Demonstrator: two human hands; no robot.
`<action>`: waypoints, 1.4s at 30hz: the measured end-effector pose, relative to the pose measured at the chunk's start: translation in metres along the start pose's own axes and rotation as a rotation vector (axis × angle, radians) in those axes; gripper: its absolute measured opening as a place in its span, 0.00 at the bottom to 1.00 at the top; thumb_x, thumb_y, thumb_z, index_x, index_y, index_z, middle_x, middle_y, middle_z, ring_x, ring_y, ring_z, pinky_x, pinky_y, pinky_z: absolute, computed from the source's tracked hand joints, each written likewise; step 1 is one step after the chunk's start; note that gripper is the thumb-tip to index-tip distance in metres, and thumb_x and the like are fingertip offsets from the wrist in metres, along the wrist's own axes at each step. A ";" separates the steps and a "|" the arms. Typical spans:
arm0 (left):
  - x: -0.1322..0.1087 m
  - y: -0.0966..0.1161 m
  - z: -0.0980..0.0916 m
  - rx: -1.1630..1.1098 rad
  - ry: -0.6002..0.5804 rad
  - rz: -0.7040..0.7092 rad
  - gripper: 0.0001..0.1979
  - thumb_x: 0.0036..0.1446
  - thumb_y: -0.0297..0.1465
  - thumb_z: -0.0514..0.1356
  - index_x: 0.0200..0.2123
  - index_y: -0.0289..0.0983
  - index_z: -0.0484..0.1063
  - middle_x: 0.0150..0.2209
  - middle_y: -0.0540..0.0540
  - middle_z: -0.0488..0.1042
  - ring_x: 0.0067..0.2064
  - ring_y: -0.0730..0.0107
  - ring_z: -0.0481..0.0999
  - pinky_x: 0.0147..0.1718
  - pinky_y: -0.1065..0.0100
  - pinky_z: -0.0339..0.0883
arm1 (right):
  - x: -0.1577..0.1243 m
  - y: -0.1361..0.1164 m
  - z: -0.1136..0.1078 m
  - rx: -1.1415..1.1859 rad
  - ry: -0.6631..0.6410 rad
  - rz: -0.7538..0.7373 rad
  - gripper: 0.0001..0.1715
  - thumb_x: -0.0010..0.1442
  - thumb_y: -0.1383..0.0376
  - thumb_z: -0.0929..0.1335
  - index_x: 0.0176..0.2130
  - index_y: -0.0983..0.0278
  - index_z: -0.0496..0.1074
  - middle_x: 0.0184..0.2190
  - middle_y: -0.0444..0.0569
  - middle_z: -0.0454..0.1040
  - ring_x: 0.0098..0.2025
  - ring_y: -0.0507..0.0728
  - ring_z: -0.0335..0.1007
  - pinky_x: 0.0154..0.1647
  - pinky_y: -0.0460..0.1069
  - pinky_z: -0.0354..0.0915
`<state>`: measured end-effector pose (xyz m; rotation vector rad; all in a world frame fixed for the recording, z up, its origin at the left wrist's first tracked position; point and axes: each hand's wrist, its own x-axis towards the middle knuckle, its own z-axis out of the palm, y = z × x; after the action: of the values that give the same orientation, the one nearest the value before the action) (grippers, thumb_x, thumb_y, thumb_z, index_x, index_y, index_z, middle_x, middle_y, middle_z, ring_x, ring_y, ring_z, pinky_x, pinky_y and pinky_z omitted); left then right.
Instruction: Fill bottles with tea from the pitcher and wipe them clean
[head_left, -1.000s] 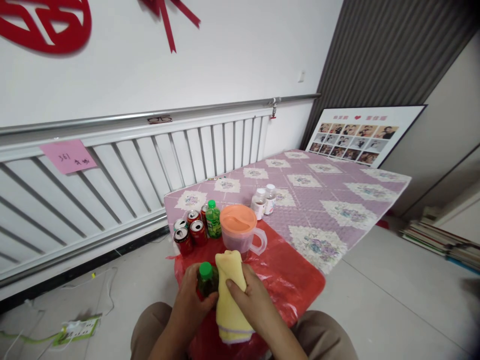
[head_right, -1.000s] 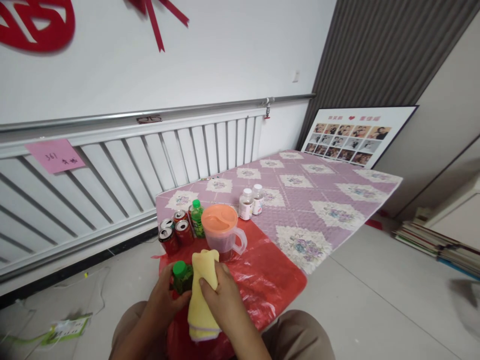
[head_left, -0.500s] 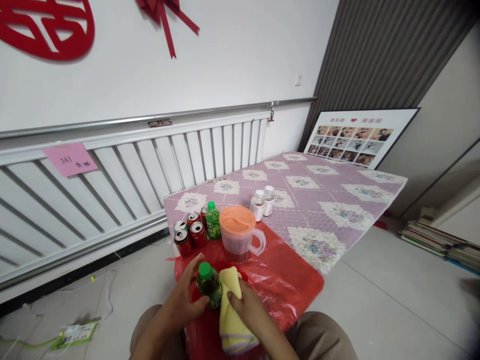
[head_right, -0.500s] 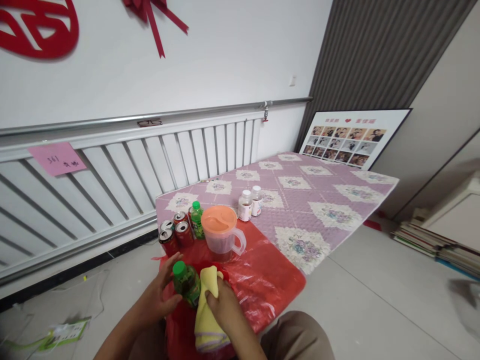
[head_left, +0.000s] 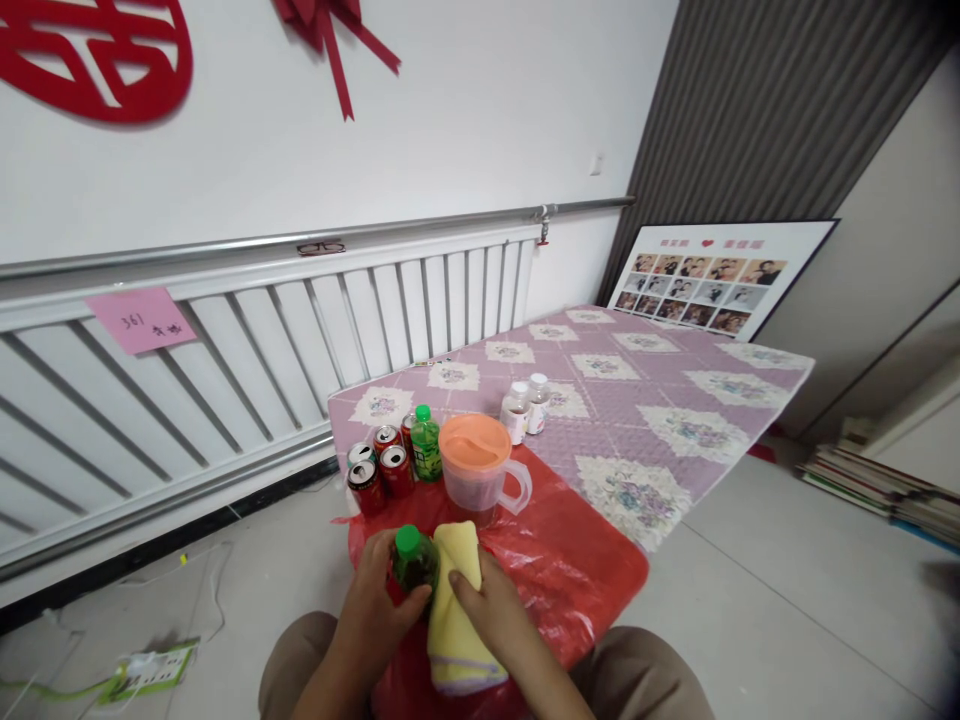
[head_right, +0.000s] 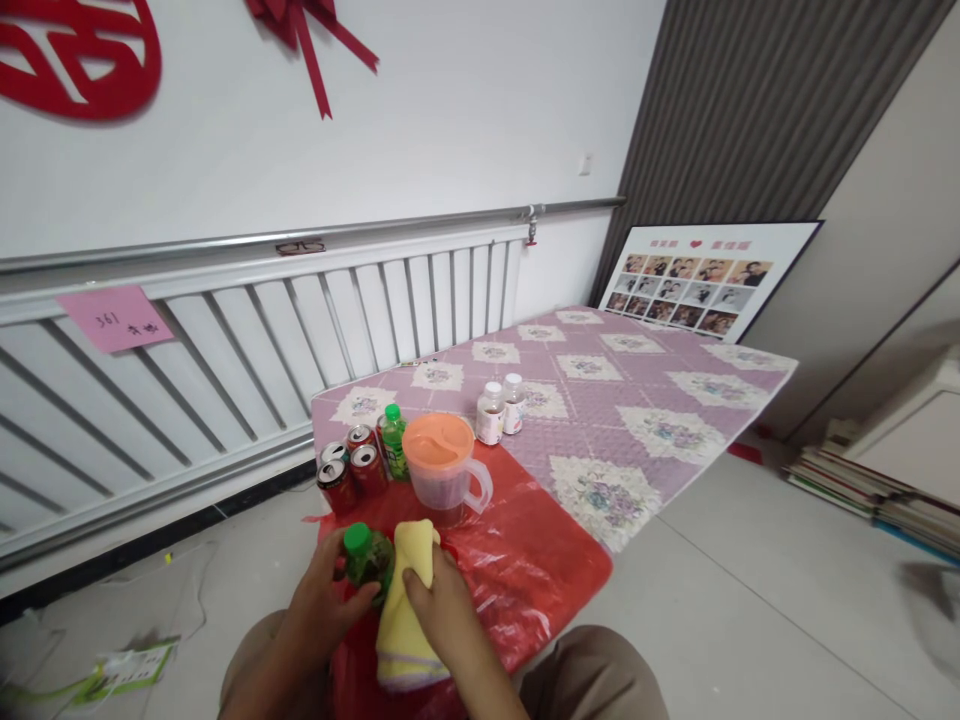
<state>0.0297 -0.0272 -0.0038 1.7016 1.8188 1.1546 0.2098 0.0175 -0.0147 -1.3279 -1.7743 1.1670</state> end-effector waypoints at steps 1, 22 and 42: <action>0.000 0.000 0.001 0.013 0.018 -0.008 0.27 0.47 0.30 0.63 0.53 0.39 0.63 0.50 0.41 0.69 0.52 0.54 0.70 0.51 0.50 0.68 | 0.001 0.007 0.003 -0.022 -0.024 0.010 0.23 0.57 0.65 0.63 0.51 0.69 0.70 0.46 0.58 0.75 0.49 0.62 0.72 0.50 0.52 0.65; 0.003 -0.013 0.001 -0.131 -0.076 -0.025 0.30 0.45 0.27 0.62 0.55 0.37 0.63 0.53 0.40 0.69 0.52 0.54 0.72 0.51 0.52 0.69 | -0.002 -0.003 -0.004 0.000 -0.017 -0.020 0.22 0.57 0.64 0.64 0.50 0.67 0.71 0.46 0.57 0.75 0.49 0.62 0.71 0.51 0.53 0.64; -0.001 -0.002 0.008 -0.070 0.018 -0.082 0.29 0.44 0.31 0.66 0.51 0.38 0.64 0.49 0.42 0.70 0.50 0.54 0.72 0.51 0.51 0.68 | 0.000 0.009 0.001 -0.032 -0.022 0.013 0.24 0.56 0.65 0.64 0.51 0.70 0.70 0.47 0.61 0.75 0.50 0.64 0.71 0.52 0.55 0.63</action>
<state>0.0341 -0.0257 -0.0102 1.5685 1.8193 1.1885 0.2129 0.0177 -0.0236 -1.3523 -1.8097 1.1687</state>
